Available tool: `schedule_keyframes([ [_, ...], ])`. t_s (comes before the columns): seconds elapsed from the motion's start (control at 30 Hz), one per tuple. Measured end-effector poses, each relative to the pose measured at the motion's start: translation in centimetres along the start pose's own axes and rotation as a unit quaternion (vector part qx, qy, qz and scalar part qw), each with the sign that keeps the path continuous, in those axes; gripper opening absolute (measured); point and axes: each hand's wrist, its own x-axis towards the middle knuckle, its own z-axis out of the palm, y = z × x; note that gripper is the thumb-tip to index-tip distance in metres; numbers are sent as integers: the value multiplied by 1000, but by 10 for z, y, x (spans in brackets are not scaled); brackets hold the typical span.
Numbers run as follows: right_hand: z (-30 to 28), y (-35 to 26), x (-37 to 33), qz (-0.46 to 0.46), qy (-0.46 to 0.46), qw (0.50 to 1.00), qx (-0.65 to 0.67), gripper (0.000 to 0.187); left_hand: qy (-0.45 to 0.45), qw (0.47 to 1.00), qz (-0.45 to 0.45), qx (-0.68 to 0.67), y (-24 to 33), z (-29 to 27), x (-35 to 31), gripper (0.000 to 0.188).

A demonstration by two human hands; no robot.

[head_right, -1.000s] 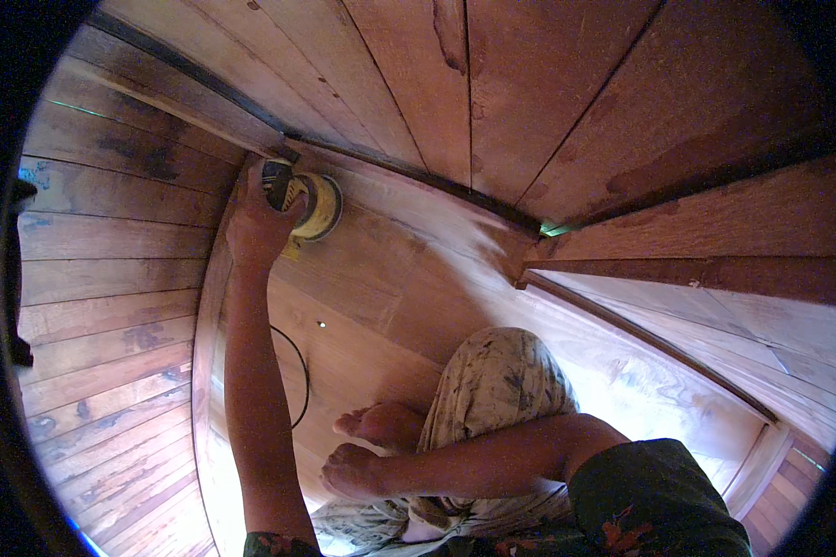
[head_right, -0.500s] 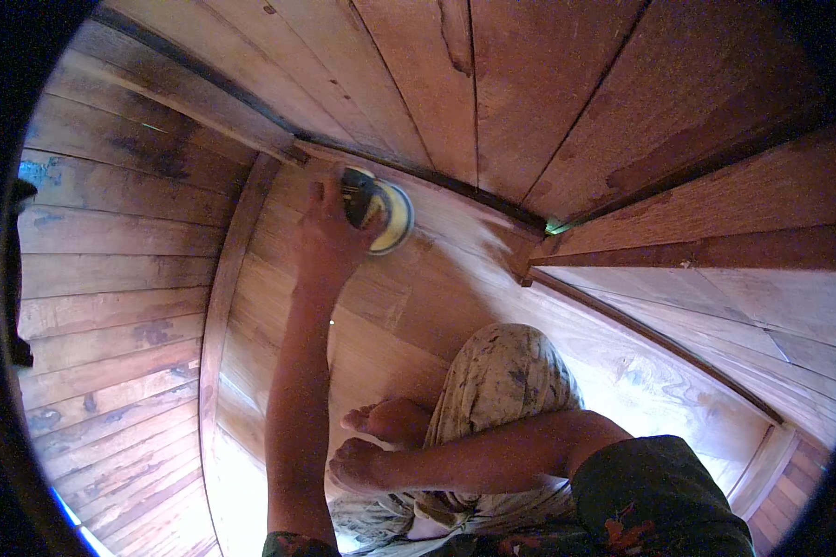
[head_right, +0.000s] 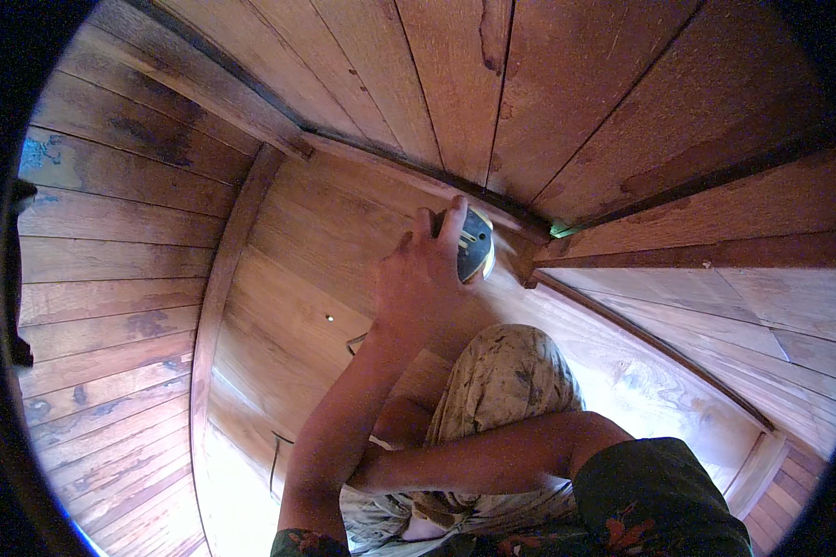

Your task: The person uses an electric orbital sander to smooth the surface of a wooden floor and the adjacent curved wall base. They move the sander along the floorboards and the junction with the wall, occasionally using their free hand to feel the surface.

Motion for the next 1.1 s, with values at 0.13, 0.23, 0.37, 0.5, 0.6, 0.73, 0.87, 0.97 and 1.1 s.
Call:
schedule_keyframes([
  [0.13,-23,26,32,-59,-58,988,-132,34,-3,1000,-11,-9,-6,-1,-1,92],
  [0.23,0,15,21,-58,-35,997,-40,30,41,999,-1,-11,-30,-2,5,92],
  [0.37,38,-31,-19,4,-15,833,-554,15,78,997,-28,4,-69,-5,20,93],
  [0.5,58,-52,-37,-222,-137,402,-877,13,98,993,-60,14,-112,-18,38,94],
  [0.6,64,-55,-39,-313,-142,417,-841,19,103,989,-101,25,-141,-31,45,92],
  [0.73,63,-61,-39,-291,-169,500,-798,17,137,980,-123,72,-171,-47,52,86],
  [0.87,63,-56,-36,-303,-169,421,-838,12,134,975,-158,85,-186,-55,58,82],
  [0.97,66,-54,-35,-259,-180,454,-833,12,135,975,-160,75,-184,-56,58,81],
  [1.1,80,-60,-44,-284,-186,355,-871,16,125,976,-157,81,-163,-47,52,84],
])
